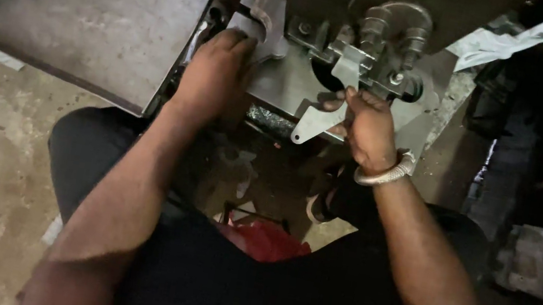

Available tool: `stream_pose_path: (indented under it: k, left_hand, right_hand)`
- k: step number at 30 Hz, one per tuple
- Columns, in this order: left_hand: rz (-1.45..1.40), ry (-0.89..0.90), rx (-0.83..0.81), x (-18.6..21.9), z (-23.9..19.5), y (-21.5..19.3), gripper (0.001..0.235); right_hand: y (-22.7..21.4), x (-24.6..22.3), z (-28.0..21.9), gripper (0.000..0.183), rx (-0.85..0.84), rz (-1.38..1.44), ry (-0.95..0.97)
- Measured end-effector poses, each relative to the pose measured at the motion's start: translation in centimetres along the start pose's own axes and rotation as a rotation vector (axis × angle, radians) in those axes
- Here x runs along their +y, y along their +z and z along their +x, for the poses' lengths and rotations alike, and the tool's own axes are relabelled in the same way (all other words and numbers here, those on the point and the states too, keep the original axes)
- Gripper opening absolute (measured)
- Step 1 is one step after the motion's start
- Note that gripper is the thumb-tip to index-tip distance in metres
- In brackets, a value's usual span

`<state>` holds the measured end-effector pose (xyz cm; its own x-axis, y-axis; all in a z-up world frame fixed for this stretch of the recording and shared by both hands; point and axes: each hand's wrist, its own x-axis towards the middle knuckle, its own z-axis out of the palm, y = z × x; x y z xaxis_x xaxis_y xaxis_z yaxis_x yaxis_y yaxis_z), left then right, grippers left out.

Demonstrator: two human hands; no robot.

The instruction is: The recorder is placing metal plates into a press machine, processing them, and removing them.

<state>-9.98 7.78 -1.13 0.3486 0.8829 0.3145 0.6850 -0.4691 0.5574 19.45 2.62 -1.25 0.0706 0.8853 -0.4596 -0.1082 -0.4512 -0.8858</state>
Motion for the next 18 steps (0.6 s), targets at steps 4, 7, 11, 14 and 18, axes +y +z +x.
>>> stream_pose_path:
  k: [4,7,11,14,18]
  left_hand:
    - [0.001,0.139,0.07,-0.2,-0.5,0.5,0.034]
    - [0.062,0.211,0.092,-0.6,-0.1,0.8,0.034]
    - [0.063,0.159,0.08,0.6,0.3,0.0,0.038]
    - [-0.054,0.094,0.105,3.1,0.0,-1.5,0.032]
    - [-0.153,0.083,-0.007,8.2,-0.5,-3.9,0.033]
  right_hand:
    - [-0.3,1.1,0.0,0.024,-0.008,0.12,-0.005]
    - [-0.5,1.1,0.4,0.024,-0.03,0.157,-0.013]
    - [-0.7,1.6,0.3,0.025,-0.068,0.149,-0.038]
    - [-0.7,2.1,0.3,0.023,-0.004,0.045,-0.093]
    - [-1.3,3.0,0.3,0.017,0.001,0.12,-0.143]
